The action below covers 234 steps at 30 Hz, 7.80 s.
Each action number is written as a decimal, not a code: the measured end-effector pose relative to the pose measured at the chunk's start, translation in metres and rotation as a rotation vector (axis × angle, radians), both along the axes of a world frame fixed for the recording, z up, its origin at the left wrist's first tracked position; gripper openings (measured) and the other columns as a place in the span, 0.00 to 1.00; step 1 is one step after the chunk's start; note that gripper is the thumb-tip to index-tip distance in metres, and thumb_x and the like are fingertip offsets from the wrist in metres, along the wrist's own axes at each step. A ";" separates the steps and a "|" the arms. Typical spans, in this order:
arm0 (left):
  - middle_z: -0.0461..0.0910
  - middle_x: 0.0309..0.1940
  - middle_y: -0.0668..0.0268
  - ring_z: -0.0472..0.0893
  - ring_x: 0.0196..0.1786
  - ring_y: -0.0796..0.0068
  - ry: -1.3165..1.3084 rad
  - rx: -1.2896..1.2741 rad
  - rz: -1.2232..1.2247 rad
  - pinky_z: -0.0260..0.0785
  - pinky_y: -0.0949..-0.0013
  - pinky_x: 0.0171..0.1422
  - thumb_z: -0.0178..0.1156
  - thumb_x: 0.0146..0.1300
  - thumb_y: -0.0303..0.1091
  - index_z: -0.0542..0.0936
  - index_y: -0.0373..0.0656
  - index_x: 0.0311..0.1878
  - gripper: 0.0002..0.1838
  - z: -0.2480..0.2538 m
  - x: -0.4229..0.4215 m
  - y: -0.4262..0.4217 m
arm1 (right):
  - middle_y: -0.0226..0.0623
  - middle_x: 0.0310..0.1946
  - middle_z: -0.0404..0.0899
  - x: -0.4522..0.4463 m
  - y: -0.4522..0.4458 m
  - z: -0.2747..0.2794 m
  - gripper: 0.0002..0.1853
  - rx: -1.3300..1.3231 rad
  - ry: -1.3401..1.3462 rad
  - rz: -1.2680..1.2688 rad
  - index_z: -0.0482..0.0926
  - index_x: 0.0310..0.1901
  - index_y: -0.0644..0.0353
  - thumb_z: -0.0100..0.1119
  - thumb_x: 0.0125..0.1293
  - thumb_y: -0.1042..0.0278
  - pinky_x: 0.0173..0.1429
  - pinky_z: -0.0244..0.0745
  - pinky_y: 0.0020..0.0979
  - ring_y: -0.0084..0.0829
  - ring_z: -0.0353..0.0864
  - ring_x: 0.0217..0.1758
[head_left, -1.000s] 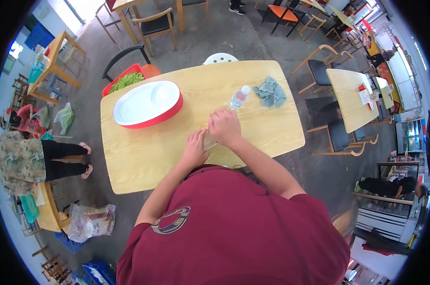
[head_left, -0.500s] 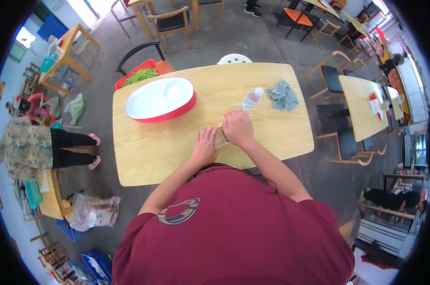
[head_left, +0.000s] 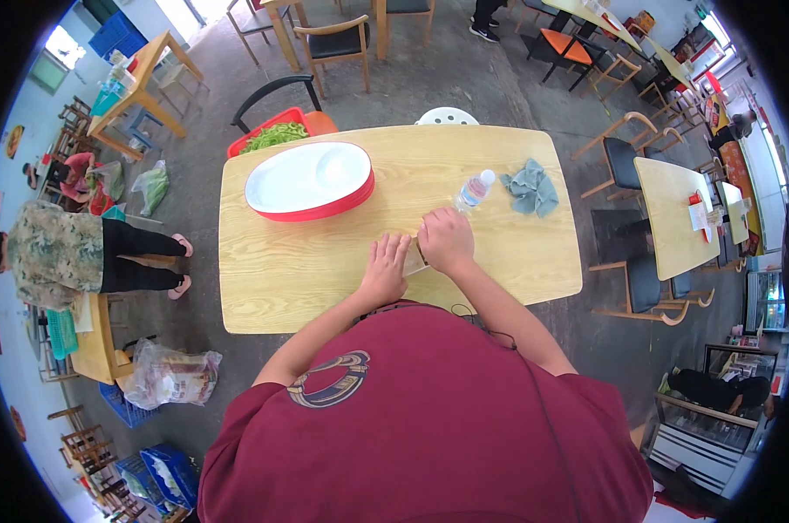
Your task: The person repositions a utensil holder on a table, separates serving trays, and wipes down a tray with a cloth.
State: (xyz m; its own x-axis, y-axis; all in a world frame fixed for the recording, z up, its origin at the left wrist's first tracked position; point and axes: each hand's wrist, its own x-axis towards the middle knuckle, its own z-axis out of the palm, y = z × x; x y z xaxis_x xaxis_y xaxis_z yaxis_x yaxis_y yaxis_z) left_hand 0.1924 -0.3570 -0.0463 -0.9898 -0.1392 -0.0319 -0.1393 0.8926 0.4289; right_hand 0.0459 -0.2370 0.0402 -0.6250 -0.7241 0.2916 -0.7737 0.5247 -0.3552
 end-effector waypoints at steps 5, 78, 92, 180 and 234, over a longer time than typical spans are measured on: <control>0.54 0.81 0.44 0.49 0.85 0.35 0.027 -0.034 -0.004 0.40 0.34 0.87 0.63 0.53 0.30 0.52 0.41 0.84 0.53 -0.003 -0.001 0.001 | 0.39 0.38 0.83 0.001 0.001 0.006 0.09 0.026 0.018 0.010 0.84 0.36 0.59 0.58 0.67 0.63 0.54 0.74 0.47 0.42 0.81 0.49; 0.57 0.80 0.44 0.60 0.81 0.43 0.105 -0.117 0.123 0.55 0.43 0.82 0.73 0.61 0.36 0.51 0.46 0.86 0.54 -0.022 -0.232 -0.026 | 0.50 0.54 0.85 0.086 0.297 -0.128 0.22 -0.186 -0.796 -0.785 0.79 0.61 0.66 0.66 0.67 0.68 0.57 0.82 0.41 0.42 0.88 0.48; 0.55 0.81 0.40 0.55 0.84 0.41 0.296 0.182 0.222 0.53 0.47 0.85 0.67 0.61 0.26 0.63 0.38 0.77 0.41 0.012 -0.096 -0.038 | 0.49 0.48 0.88 0.049 0.263 -0.140 0.17 -0.202 -0.815 -0.632 0.82 0.57 0.68 0.63 0.71 0.68 0.56 0.83 0.36 0.37 0.89 0.49; 0.80 0.61 0.46 0.81 0.63 0.49 -0.260 0.090 0.429 0.69 0.49 0.67 0.73 0.53 0.68 0.60 0.28 0.76 0.62 0.046 -0.161 0.095 | 0.46 0.57 0.86 -0.270 -0.004 -0.128 0.40 -0.338 -0.721 -0.149 0.75 0.66 0.56 0.79 0.52 0.53 0.66 0.78 0.41 0.45 0.85 0.63; 0.75 0.69 0.41 0.82 0.65 0.50 -0.399 0.642 -0.076 0.76 0.54 0.68 0.71 0.65 0.53 0.62 0.35 0.80 0.48 -0.045 -0.121 0.059 | 0.57 0.56 0.80 -0.105 0.137 -0.123 0.55 -0.173 -0.406 -0.226 0.62 0.78 0.62 0.80 0.48 0.59 0.64 0.75 0.52 0.59 0.79 0.61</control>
State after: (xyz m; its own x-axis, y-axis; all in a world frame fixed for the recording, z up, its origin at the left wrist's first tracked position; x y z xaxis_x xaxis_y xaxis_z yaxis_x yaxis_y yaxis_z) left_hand 0.0718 -0.2982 -0.0911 -0.8924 0.0951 -0.4410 -0.3410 0.4978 0.7975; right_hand -0.0595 -0.1000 -0.0832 -0.8488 -0.5199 0.0957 -0.4284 0.5704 -0.7008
